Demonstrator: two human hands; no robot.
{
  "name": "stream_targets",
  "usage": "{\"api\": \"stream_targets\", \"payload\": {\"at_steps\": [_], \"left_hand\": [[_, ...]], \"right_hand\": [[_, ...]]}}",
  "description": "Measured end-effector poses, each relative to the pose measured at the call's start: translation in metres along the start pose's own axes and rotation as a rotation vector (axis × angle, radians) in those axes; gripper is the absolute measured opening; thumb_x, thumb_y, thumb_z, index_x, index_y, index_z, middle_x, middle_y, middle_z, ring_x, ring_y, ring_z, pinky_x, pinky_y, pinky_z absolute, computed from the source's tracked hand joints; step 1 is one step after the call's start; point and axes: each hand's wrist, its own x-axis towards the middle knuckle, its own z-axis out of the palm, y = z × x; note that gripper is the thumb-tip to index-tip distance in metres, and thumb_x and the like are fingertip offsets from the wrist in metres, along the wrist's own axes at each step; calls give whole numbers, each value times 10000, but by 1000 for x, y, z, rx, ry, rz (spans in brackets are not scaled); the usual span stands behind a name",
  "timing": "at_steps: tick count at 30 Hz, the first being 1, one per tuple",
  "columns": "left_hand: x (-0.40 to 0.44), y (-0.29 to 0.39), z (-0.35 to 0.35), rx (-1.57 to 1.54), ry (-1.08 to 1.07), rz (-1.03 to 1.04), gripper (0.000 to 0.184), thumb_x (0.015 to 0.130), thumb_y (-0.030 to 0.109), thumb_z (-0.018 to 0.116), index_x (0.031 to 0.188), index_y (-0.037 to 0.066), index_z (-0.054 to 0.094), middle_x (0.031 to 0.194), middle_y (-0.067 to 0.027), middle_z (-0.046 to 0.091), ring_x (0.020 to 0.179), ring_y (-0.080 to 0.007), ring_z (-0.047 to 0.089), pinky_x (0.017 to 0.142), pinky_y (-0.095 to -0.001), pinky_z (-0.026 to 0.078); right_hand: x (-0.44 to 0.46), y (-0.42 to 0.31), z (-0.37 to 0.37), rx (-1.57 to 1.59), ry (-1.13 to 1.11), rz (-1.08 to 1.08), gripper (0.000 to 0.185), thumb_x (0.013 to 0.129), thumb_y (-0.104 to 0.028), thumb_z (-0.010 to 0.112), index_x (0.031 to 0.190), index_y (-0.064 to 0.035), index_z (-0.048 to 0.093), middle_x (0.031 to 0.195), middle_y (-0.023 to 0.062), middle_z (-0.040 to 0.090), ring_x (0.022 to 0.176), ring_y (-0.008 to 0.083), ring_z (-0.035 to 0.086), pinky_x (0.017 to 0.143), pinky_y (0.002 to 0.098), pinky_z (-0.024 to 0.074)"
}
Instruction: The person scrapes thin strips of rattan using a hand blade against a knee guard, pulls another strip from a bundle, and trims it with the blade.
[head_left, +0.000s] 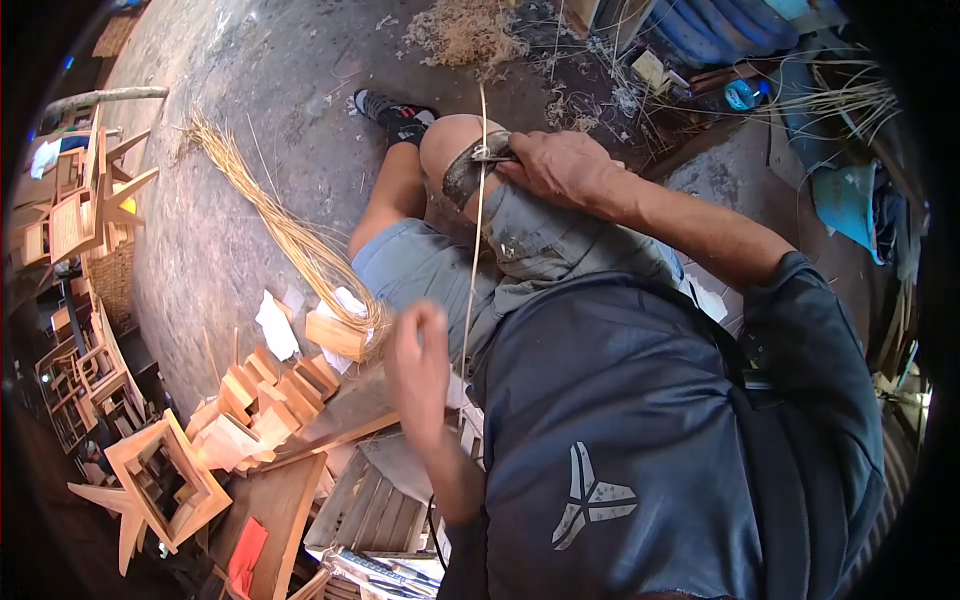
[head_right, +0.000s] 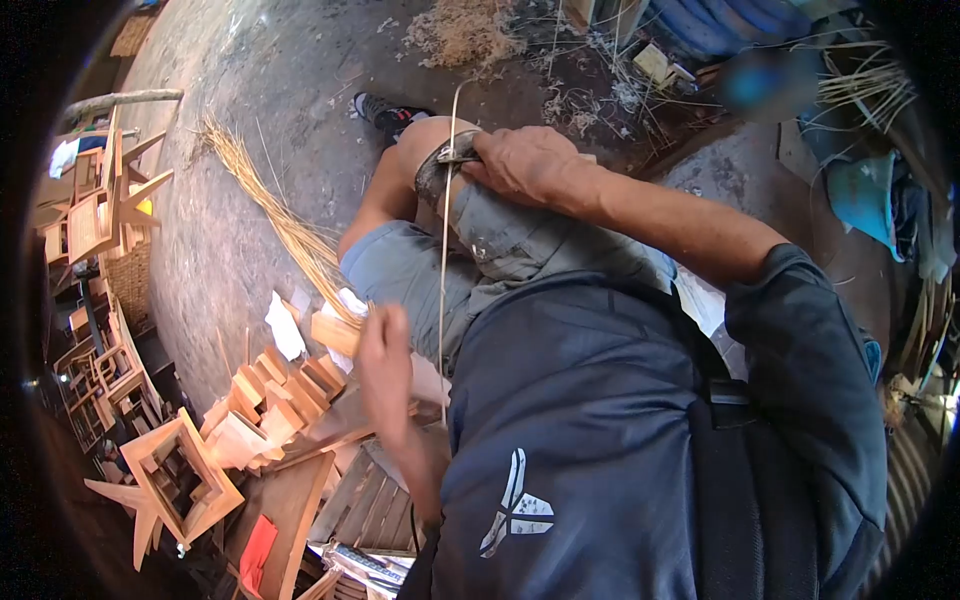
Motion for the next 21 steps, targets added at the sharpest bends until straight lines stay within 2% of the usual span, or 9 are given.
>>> {"api": "stream_targets", "payload": {"at_steps": [1, 2, 6, 9, 12, 14, 15, 18, 21], "left_hand": [[25, 31, 8, -18, 45, 45, 214, 898, 211, 609, 966, 8, 615, 882, -155, 637, 789, -277, 620, 740, -405, 470], [53, 42, 25, -164, 28, 146, 264, 909, 274, 591, 926, 11, 615, 831, -169, 646, 767, -333, 627, 731, -428, 471], [111, 67, 76, 262, 58, 271, 377, 926, 368, 528, 835, 9, 598, 794, -229, 631, 811, -443, 603, 685, -485, 459], [117, 49, 90, 82, 104, 356, 368, 918, 336, 542, 783, -4, 582, 746, -242, 609, 706, -452, 560, 645, -477, 444], [79, 23, 66, 17, -85, 243, 365, 914, 295, 543, 738, -25, 543, 640, -194, 564, 571, -341, 494, 587, -424, 422], [32, -16, 37, -25, -242, 65, 348, 909, 255, 536, 718, -35, 508, 591, -122, 494, 558, -196, 417, 553, -363, 392], [3, -33, 25, -83, -230, -42, 330, 904, 241, 540, 707, -22, 505, 580, -55, 462, 587, -110, 412, 537, -322, 368], [-76, -64, -15, -368, -220, -467, 340, 915, 249, 555, 635, 74, 475, 571, 42, 433, 487, -50, 358, 438, -239, 262], [-113, -90, -18, -703, -344, -295, 334, 929, 268, 560, 653, 101, 471, 562, 48, 426, 452, -33, 350, 407, -217, 227]], "right_hand": [[0, 0, 0, -25, 18, -14, 337, 930, -367, 516, 937, -32, 550, 816, 183, 653, 736, 362, 652, 652, 449, 527], [0, 0, 2, -45, 35, -25, 334, 929, -368, 518, 930, -36, 548, 803, 178, 651, 722, 353, 654, 634, 445, 528], [-4, -4, 2, -140, 54, -40, 331, 926, -378, 523, 910, -48, 544, 760, 160, 644, 667, 323, 658, 573, 426, 531], [-3, -1, 10, -137, 72, -44, 327, 928, -375, 521, 903, -50, 540, 741, 153, 636, 634, 319, 651, 550, 415, 528], [1, 9, 29, -170, 360, -136, 318, 904, -383, 568, 789, -89, 529, 577, 63, 526, 497, 227, 576, 435, 334, 452], [3, 12, 26, -156, 314, -78, 326, 916, -387, 546, 812, -78, 553, 613, 99, 580, 549, 253, 615, 473, 357, 486], [3, 13, 25, -129, 292, -55, 330, 920, -389, 538, 822, -75, 560, 629, 111, 596, 568, 262, 625, 485, 363, 495], [4, 10, 11, -32, 113, 59, 359, 940, -398, 495, 902, -51, 577, 763, 168, 657, 690, 325, 657, 587, 416, 529], [6, 9, 0, 46, -37, 105, 380, 951, -398, 479, 972, -28, 561, 836, 205, 656, 771, 372, 650, 658, 448, 524]]}}
